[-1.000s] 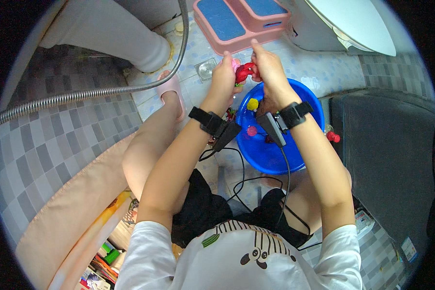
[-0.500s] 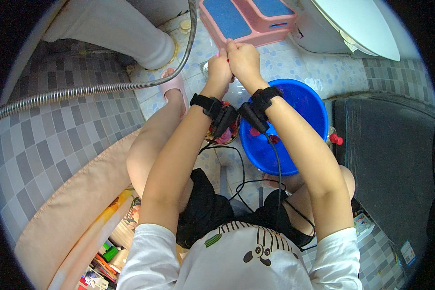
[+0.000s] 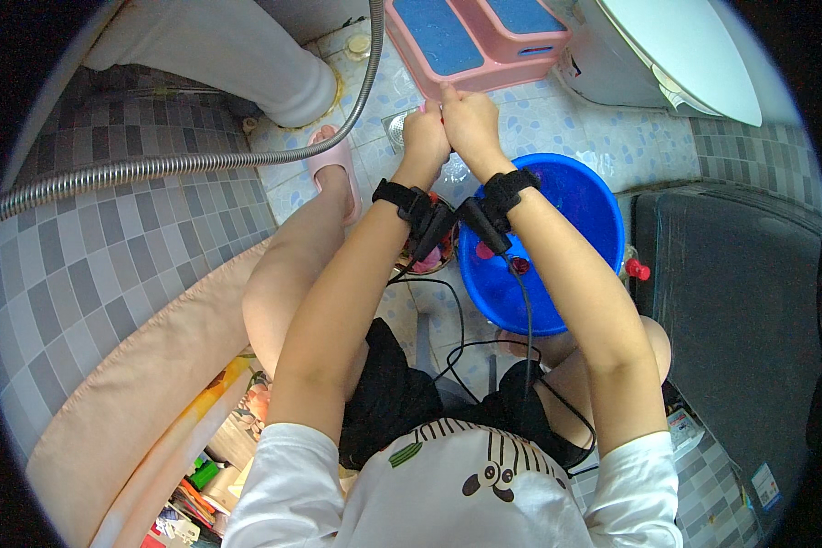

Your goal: The person washes several small decorative items in a blue bucket of water. They scrub and rinse each item by hand, then transfer them into a metal bowl. The person repeats this process for multiple items throughout the clip.

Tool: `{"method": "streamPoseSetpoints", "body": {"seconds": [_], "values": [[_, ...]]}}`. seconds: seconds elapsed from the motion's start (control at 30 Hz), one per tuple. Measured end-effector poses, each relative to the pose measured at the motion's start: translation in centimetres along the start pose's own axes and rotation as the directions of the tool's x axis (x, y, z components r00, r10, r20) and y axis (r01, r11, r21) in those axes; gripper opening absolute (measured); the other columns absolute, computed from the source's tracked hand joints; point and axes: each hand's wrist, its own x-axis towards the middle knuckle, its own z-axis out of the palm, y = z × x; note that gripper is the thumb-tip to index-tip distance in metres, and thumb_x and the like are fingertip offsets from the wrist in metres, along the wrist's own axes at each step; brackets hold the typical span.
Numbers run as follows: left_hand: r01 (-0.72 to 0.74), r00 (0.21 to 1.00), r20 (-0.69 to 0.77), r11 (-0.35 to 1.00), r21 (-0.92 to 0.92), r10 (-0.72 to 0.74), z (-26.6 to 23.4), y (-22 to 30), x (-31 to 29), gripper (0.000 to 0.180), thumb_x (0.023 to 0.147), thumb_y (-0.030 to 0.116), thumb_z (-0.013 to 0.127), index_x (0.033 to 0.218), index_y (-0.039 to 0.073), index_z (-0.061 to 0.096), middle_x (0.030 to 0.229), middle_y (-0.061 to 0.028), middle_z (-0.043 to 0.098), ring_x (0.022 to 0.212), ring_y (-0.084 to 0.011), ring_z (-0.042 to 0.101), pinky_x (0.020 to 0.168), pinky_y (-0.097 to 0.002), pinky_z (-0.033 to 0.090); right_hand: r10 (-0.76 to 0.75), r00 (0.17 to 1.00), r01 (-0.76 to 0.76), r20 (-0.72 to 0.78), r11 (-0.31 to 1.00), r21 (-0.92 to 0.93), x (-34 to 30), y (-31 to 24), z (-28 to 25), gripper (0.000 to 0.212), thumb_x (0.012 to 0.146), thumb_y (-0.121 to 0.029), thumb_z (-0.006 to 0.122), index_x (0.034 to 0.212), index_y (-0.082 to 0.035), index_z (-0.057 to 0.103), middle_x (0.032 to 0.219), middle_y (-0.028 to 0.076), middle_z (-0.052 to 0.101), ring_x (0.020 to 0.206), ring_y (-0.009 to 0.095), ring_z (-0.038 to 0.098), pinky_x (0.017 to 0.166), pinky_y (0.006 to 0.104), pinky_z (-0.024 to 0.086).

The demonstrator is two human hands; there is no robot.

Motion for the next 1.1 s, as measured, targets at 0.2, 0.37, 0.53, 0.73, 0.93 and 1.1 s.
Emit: {"method": "streamPoseSetpoints", "body": {"seconds": [0.2, 0.37, 0.53, 0.73, 0.93, 1.1], "values": [[0.14, 0.99, -0.019, 0.983, -0.121, -0.143, 0.1, -0.7, -0.3, 0.048, 0.099, 0.032, 0.045, 0.08, -0.008, 0.064, 0.073, -0.0223, 0.066, 0.065, -0.0324, 0.064, 0.061, -0.045, 0.049, 0.056, 0.998, -0.056, 0.02, 0.998, 0.024, -0.6, 0.2, -0.1, 0.05, 0.095, -0.039, 0.051, 0.072, 0.002, 0.069, 0.07, 0.025, 0.065, 0.07, 0.038, 0.066, 0.072, 0.0452, 0.049], [0.092, 0.994, -0.061, 0.995, -0.047, -0.095, 0.2, -0.9, -0.2, 0.05, 0.098, 0.033, 0.045, 0.077, -0.008, 0.064, 0.072, -0.0221, 0.066, 0.061, -0.0316, 0.064, 0.058, -0.0443, 0.049, 0.08, 0.996, -0.082, 0.029, 0.993, 0.081, -0.9, 0.3, -0.1, 0.047, 0.095, -0.034, 0.049, 0.074, 0.002, 0.07, 0.076, 0.027, 0.065, 0.076, 0.046, 0.063, 0.075, 0.0515, 0.048], [0.034, 0.999, -0.038, 0.998, 0.051, -0.032, 0.7, -1.6, -0.4, 0.05, 0.098, 0.033, 0.045, 0.076, -0.008, 0.065, 0.072, -0.0244, 0.066, 0.065, -0.0344, 0.065, 0.061, -0.045, 0.05, 0.021, 1.0, -0.02, -0.013, 0.998, 0.053, -1.3, 0.5, -0.6, 0.047, 0.096, -0.034, 0.049, 0.073, 0.002, 0.07, 0.075, 0.027, 0.065, 0.075, 0.045, 0.063, 0.073, 0.0514, 0.048], [-0.085, 0.996, 0.051, 0.926, 0.367, 0.072, -0.6, -1.9, 0.1, 0.043, 0.102, 0.036, 0.042, 0.095, -0.001, 0.062, 0.072, -0.0124, 0.063, 0.051, -0.0173, 0.058, 0.041, -0.0338, 0.041, 0.107, 0.994, -0.108, 0.02, 0.988, 0.109, -2.1, 0.0, -0.8, 0.048, 0.096, -0.036, 0.05, 0.073, 0.001, 0.07, 0.075, 0.027, 0.065, 0.074, 0.046, 0.064, 0.073, 0.0518, 0.048], [-0.231, 0.973, 0.08, 0.9, 0.369, 0.217, -0.7, -1.4, -1.2, 0.047, 0.1, 0.041, 0.044, 0.093, -0.002, 0.062, 0.069, -0.0121, 0.063, 0.053, -0.0198, 0.059, 0.045, -0.0359, 0.044, 0.027, 0.999, -0.025, -0.037, 0.998, 0.055, -2.8, -0.1, -1.2, 0.05, 0.097, -0.039, 0.049, 0.074, 0.0, 0.07, 0.074, 0.026, 0.065, 0.075, 0.045, 0.064, 0.073, 0.0509, 0.049], [-0.154, 0.984, 0.12, 0.973, 0.169, 0.135, 2.6, 0.5, -5.0, 0.054, 0.099, 0.046, 0.043, 0.085, -0.002, 0.062, 0.068, -0.0125, 0.063, 0.058, -0.0219, 0.06, 0.052, -0.0378, 0.047, 0.101, 0.995, -0.102, 0.016, 0.974, 0.202, -3.7, 2.3, -5.2, 0.052, 0.098, -0.043, 0.049, 0.076, 0.0, 0.07, 0.072, 0.024, 0.066, 0.072, 0.04, 0.065, 0.071, 0.0466, 0.049]]}}
